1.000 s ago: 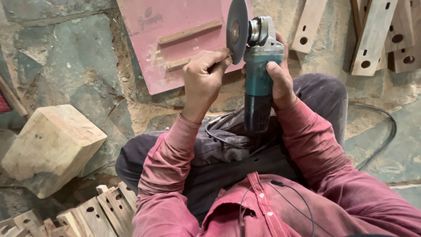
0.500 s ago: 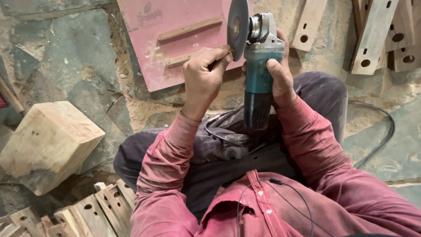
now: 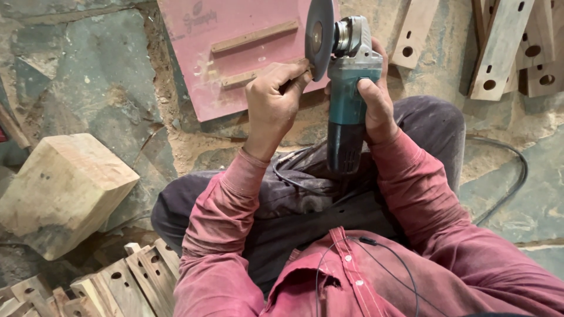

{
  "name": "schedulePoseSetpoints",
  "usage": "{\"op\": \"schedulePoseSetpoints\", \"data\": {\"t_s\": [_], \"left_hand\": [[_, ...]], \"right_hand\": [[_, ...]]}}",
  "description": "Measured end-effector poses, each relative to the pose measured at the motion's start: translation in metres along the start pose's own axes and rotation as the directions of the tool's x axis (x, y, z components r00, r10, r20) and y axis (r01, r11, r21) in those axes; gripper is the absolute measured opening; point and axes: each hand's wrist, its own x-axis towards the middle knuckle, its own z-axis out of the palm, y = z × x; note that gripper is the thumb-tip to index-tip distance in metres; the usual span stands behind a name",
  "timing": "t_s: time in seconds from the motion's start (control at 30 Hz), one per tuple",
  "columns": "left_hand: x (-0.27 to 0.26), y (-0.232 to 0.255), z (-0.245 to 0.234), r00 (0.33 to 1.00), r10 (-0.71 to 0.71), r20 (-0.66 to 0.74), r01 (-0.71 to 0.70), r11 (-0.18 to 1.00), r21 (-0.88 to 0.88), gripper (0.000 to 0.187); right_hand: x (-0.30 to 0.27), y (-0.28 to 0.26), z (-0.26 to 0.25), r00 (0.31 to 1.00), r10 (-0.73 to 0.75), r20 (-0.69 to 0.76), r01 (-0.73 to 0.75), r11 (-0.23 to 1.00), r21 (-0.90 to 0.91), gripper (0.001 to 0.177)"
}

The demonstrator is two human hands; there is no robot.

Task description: The person sits on the workshop floor and uses an angle grinder to grind and smooth small wooden pieces, holding each piece against the spinning disc. They then place the ground pieces onto a pink board and arrange wooden strips and parts on the board.

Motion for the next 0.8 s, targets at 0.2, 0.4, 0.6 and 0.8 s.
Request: {"op": "schedulePoseSetpoints", "data": {"t_s": [0.2,0.4,0.6,0.8], "left_hand": [[-0.0014,-0.0028,0.0012,1.000,-0.001,0.004,0.001,1.000,0.013,0.018],[-0.0018,-0.0068,0.0021,1.000,0.024,0.003,-0.024,1.000,0.016,0.017],[-0.0018,-0.0027,0.0014,1.000,-0.023,0.019,0.023,1.000,0.005,0.018],[-0.0023,-0.0051,0.0026,1.000,0.009,0.005,-0.008,1.000,-0.009,0.019]], "right_hand": [[-0.0034,-0.0001,0.0001,1.000,0.013,0.005,-0.013,1.000,0.025,0.099],[-0.0021,-0.0008,0.0023,1.000,0.014,0.004,-0.014,0.999,0.051,0.101],[-0.0027,0.0005,0.0009,1.000,0.031,-0.004,-0.031,0.996,0.081,0.102],[-0.0029,0.0016,-0.0015,1.000,0.022,-0.003,-0.022,0.998,0.062,0.102]]}}
